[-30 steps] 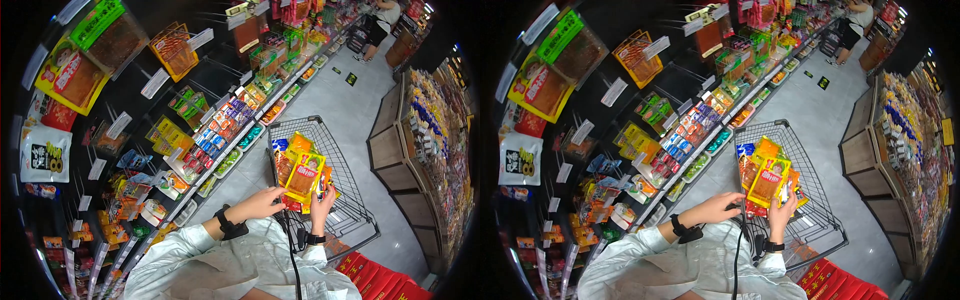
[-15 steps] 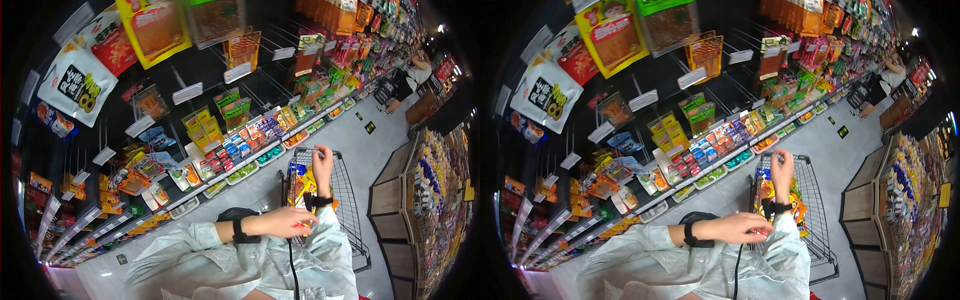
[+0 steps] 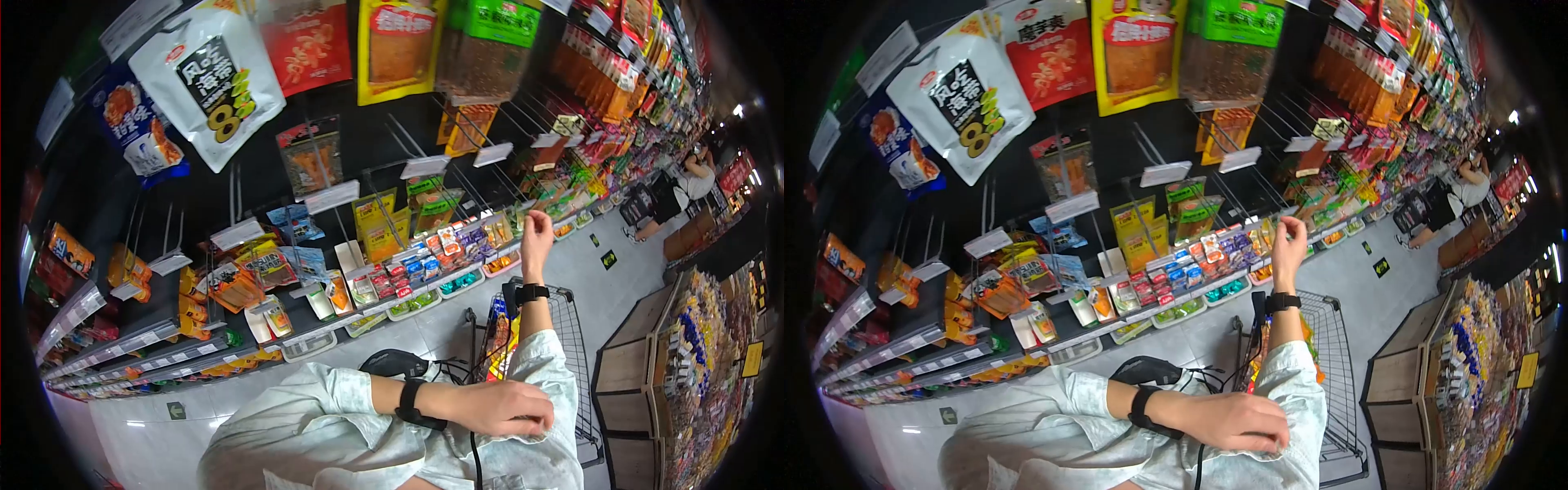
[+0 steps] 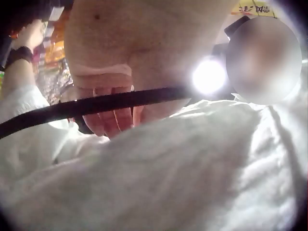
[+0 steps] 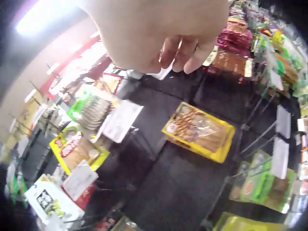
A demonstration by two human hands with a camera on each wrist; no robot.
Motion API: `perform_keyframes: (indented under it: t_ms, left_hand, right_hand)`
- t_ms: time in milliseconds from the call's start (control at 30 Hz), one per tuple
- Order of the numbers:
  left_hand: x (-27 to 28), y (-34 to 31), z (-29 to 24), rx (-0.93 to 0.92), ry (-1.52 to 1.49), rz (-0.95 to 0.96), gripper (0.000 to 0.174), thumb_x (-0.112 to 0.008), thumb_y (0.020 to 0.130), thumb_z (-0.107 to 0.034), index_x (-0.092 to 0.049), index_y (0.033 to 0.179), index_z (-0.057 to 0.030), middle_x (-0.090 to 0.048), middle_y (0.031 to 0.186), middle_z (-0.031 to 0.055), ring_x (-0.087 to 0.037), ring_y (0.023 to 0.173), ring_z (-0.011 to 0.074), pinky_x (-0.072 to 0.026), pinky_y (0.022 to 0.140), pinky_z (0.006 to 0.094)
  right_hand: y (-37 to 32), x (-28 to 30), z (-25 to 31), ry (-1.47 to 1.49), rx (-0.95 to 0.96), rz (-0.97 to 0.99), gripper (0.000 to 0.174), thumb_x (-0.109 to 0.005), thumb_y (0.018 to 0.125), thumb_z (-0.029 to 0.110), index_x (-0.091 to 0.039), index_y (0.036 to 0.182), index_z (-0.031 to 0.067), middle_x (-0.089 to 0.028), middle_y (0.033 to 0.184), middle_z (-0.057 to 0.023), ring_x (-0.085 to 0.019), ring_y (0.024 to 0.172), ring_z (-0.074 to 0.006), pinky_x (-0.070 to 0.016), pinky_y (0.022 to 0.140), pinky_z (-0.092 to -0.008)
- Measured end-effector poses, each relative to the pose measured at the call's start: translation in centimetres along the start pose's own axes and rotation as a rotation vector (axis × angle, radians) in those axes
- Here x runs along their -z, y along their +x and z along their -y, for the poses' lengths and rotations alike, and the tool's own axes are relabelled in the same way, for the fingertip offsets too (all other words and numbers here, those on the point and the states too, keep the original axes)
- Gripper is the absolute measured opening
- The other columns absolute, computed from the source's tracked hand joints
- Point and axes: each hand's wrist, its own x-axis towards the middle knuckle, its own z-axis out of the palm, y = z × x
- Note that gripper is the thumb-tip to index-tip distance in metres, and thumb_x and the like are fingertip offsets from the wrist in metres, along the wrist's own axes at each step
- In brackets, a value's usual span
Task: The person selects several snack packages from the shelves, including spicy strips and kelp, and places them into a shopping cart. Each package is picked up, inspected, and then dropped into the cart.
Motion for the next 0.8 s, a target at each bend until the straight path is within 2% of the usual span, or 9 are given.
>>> perform_keyframes:
  t_ms: [100, 233, 267, 333, 367, 467, 633, 733, 800]
  left_hand:
    - [2.9, -2.4, -0.3, 0.068, 0.162, -0.131, 0.017, -0.064, 0.1, -0.016, -0.067, 0.11, -0.0031, -0.068, 0.1, 0.0104, -0.066, 0.098, 0.029, -0.0523, 0.085, 0.0379]
    - [10.0, -4.2, -2.8, 0.111, 0.446, -0.406, 0.018, -0.065, 0.099, -0.015, -0.068, 0.112, -0.003, -0.069, 0.102, 0.0101, -0.067, 0.098, 0.027, -0.0526, 0.087, 0.0367]
    - [12.0, -4.3, -3.6, 0.13, 0.525, -0.475, 0.019, -0.065, 0.098, -0.014, -0.068, 0.113, -0.0028, -0.069, 0.102, 0.0099, -0.068, 0.097, 0.0251, -0.0527, 0.088, 0.0359]
    - [15.0, -4.8, -5.2, 0.151, 0.459, -0.636, 0.018, -0.065, 0.098, -0.009, -0.069, 0.114, -0.0022, -0.07, 0.104, 0.0087, -0.068, 0.098, 0.0193, -0.0528, 0.089, 0.0331]
    - [16.2, -4.9, -5.9, 0.168, 0.431, -0.705, 0.018, -0.065, 0.098, -0.008, -0.069, 0.114, -0.0011, -0.07, 0.106, 0.008, -0.068, 0.099, 0.0168, -0.0526, 0.09, 0.0317]
    - [18.6, -5.0, -6.9, 0.182, 0.406, -0.821, 0.018, -0.065, 0.099, -0.007, -0.067, 0.115, 0.0016, -0.07, 0.109, 0.0066, -0.067, 0.1, 0.0136, -0.0526, 0.092, 0.0295]
    - [21.1, -3.1, -7.4, 0.187, 0.453, -0.858, 0.02, -0.066, 0.099, -0.007, -0.066, 0.117, 0.0007, -0.07, 0.109, 0.0064, -0.066, 0.102, 0.0124, -0.0521, 0.093, 0.0295]
    - [22.8, -0.5, -6.8, 0.167, 0.534, -0.895, 0.02, -0.065, 0.1, -0.008, -0.064, 0.119, 0.0, -0.068, 0.108, 0.0051, -0.066, 0.103, 0.0121, -0.0517, 0.095, 0.0297]
    - [24.0, 1.8, -6.1, 0.127, 0.595, -0.961, 0.023, -0.066, 0.099, -0.007, -0.064, 0.12, -0.0001, -0.068, 0.11, 0.0056, -0.066, 0.104, 0.0133, -0.0519, 0.096, 0.0304]
  right_hand:
    - [1.2, -2.4, 6.6, 0.227, 0.082, -0.006, 0.008, -0.067, 0.098, 0.009, -0.064, 0.104, 0.003, -0.066, 0.094, -0.0005, -0.063, 0.087, -0.0096, -0.0523, 0.082, -0.0271]
    - [3.4, -4.9, 15.4, 0.485, 0.152, 0.003, 0.009, -0.065, 0.101, 0.007, -0.06, 0.107, 0.0031, -0.062, 0.095, -0.0025, -0.063, 0.086, -0.0107, -0.0556, 0.079, -0.0262]
    - [3.6, -5.2, 17.8, 0.641, 0.028, 0.018, 0.013, -0.064, 0.102, 0.011, -0.059, 0.11, 0.0025, -0.062, 0.1, -0.0047, -0.062, 0.094, -0.0143, -0.0558, 0.083, -0.0295]
    - [5.7, -4.8, 20.6, 1.895, -0.547, 0.272, 0.012, -0.063, 0.103, 0.011, -0.058, 0.105, 0.0006, -0.06, 0.095, -0.0063, -0.06, 0.091, -0.0171, -0.0558, 0.084, -0.0317]
    - [6.2, -4.3, 21.7, 2.361, -0.898, 0.571, 0.012, -0.063, 0.104, 0.013, -0.061, 0.102, 0.0019, -0.06, 0.092, -0.0063, -0.058, 0.087, -0.0173, -0.0543, 0.085, -0.0306]
    - [7.8, -6.0, 24.1, 2.142, -0.359, 0.614, 0.015, -0.06, 0.106, 0.016, -0.062, 0.101, 0.0026, -0.059, 0.09, -0.0043, -0.056, 0.084, -0.0157, -0.0521, 0.084, -0.0305]
    - [11.3, -7.7, 23.7, 1.672, -0.128, 0.6, 0.01, -0.06, 0.106, 0.018, -0.063, 0.11, 0.0092, -0.06, 0.095, -0.0026, -0.056, 0.087, -0.0147, -0.0494, 0.086, -0.0325]
    - [13.7, -8.1, 22.7, 1.343, -0.092, 0.358, 0.011, -0.062, 0.105, 0.018, -0.062, 0.113, 0.0101, -0.06, 0.098, -0.0023, -0.057, 0.089, -0.0149, -0.0492, 0.087, -0.0332]
    - [15.8, -8.1, 21.6, 1.151, 0.01, 0.27, 0.017, -0.065, 0.102, 0.016, -0.063, 0.118, 0.0086, -0.064, 0.106, -0.0033, -0.061, 0.099, -0.0156, -0.0502, 0.092, -0.0337]
